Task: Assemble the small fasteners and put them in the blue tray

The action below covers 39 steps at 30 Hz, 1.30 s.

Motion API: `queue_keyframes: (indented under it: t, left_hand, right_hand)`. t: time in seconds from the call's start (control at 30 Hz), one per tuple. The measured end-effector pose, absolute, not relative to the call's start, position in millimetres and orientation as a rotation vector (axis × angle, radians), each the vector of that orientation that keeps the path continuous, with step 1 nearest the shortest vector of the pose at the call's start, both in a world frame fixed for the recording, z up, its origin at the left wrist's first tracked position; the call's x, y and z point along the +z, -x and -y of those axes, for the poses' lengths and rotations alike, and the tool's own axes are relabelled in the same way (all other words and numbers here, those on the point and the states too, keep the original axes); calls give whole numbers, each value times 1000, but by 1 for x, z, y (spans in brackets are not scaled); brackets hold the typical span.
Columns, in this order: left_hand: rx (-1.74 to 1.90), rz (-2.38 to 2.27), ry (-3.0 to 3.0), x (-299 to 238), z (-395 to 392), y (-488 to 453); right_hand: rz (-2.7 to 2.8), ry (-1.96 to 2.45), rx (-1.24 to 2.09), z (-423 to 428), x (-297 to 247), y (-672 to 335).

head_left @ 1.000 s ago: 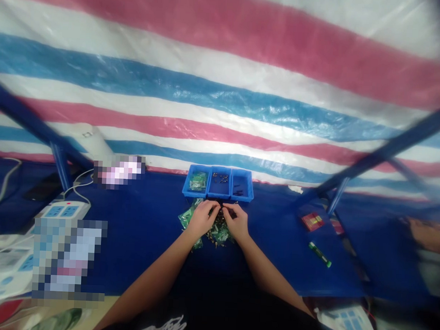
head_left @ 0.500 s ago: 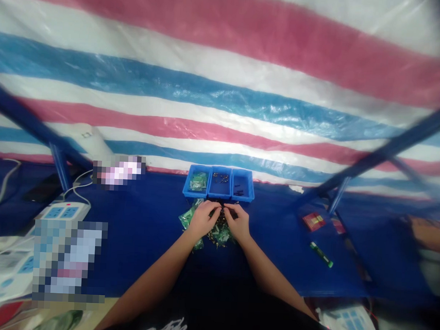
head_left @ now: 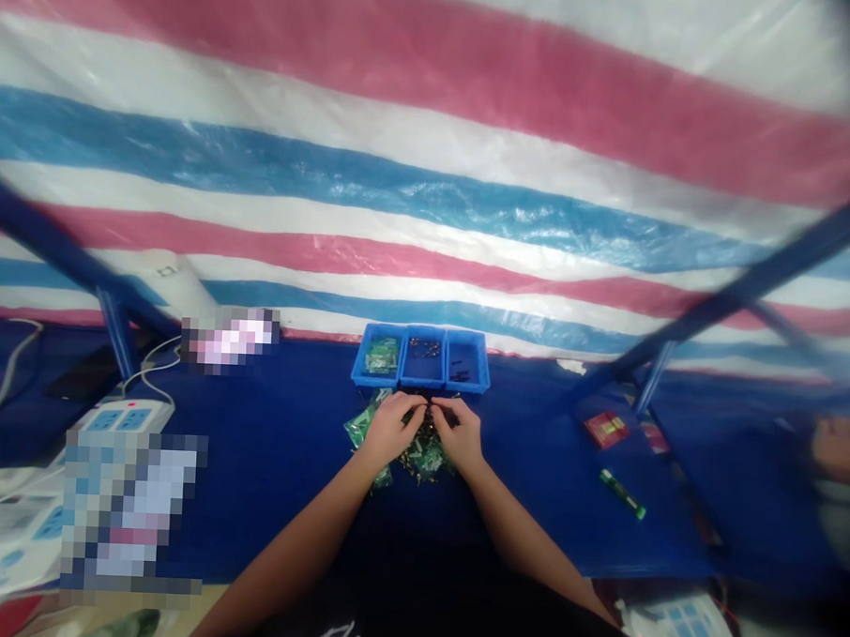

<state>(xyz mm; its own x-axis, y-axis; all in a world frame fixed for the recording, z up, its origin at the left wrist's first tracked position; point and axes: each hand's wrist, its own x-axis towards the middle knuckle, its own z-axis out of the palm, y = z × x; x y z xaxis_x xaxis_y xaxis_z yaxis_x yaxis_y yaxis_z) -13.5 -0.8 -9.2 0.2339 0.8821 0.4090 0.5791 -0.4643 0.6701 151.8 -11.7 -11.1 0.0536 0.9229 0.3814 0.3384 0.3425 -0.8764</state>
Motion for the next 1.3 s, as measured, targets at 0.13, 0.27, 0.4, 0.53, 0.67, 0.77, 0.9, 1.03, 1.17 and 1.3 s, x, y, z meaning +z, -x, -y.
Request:
queue_keyframes:
  t: [0.13, 0.27, 0.4, 0.53, 0.67, 0.77, 0.9, 1.03, 1.17, 1.3]
  left_hand:
    - [1103, -1354, -2136, -7, 1, 14]
    - [1104, -1364, -2119, -7, 1, 15]
    - [1135, -1367, -2092, -9, 1, 14]
    - [1176, -1378, -2050, -12, 1, 13]
    - [1175, -1344, -2060, -13, 1, 14]
    - [1138, -1350, -2064, -12, 0, 14]
    - [1143, -1418, -2019, -11, 1, 13]
    - [1111, -1372, -2087, -10, 2, 12]
    - [1139, -1386, -2050, -11, -2, 11]
    - [1193, -1407, -1994, -13, -8, 8]
  right_hand:
    - [1522, 1197, 671, 12, -10, -152]
    - [1505, 1191, 684, 12, -11, -152]
    - [1490, 1193, 702, 12, -12, -152]
    - [1467, 1208, 706, 12, -10, -153]
    - [1443, 1223, 784, 10, -7, -153]
    - [1413, 1224, 916, 8, -7, -154]
    - [1515, 1201, 995, 5, -6, -161]
    - [1666, 1172, 1000, -1, -2, -174]
    - [1664, 1167, 922, -9, 4, -171]
    - [1497, 1190, 897, -15, -1, -155]
